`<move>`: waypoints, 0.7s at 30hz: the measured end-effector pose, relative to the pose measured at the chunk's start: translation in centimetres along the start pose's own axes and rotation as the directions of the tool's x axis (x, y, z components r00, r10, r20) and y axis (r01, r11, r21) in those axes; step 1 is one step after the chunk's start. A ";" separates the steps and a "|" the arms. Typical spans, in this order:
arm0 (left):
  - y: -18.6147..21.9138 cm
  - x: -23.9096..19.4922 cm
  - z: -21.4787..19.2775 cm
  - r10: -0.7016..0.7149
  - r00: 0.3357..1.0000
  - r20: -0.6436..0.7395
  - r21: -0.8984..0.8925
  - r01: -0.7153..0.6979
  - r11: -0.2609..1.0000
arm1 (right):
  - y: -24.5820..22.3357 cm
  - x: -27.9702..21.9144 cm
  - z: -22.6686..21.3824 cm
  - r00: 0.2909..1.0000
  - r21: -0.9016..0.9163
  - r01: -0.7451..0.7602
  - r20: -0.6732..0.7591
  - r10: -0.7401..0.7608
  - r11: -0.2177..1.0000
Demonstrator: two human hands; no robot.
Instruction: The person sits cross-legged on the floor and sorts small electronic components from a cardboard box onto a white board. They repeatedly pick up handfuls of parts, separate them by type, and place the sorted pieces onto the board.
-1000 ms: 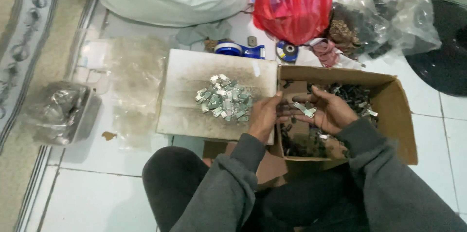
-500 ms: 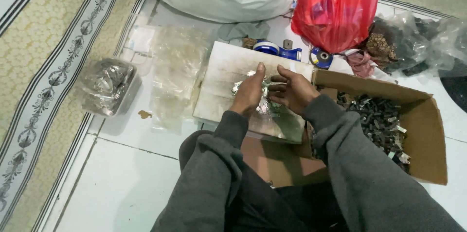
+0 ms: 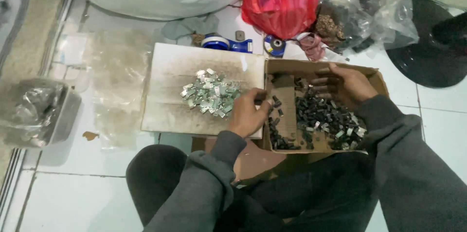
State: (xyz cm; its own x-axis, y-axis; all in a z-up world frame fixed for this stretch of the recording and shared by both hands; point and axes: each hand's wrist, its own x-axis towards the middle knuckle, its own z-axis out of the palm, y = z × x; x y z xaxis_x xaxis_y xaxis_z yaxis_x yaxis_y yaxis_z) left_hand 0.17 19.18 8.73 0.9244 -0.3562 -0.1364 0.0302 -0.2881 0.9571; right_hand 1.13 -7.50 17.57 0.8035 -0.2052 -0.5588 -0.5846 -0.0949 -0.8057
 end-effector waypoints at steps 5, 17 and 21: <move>-0.4 1.3 9.5 -0.009 0.968 0.252 0.155 -0.031 0.987 | 9.2 3.2 -9.0 0.980 -0.313 -0.009 -0.193 -0.054 0.950; -8.1 6.1 26.7 0.057 0.909 0.413 0.593 -0.316 0.741 | 26.6 11.0 -12.9 0.921 -0.926 0.372 0.360 -0.147 0.061; -12.6 7.8 30.7 0.111 0.877 0.467 0.662 -0.430 0.614 | 28.9 12.8 -12.3 0.888 -0.903 0.422 0.430 -0.164 -0.084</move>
State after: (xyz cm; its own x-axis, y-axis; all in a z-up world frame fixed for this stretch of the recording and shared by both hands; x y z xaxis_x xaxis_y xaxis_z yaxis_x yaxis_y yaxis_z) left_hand -4.69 -7.27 -12.22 0.6368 -0.7595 -0.1329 -0.6305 -0.6122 0.4772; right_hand -6.88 -24.80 -10.43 0.8574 0.2525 -0.4485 0.2869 -0.9579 0.0092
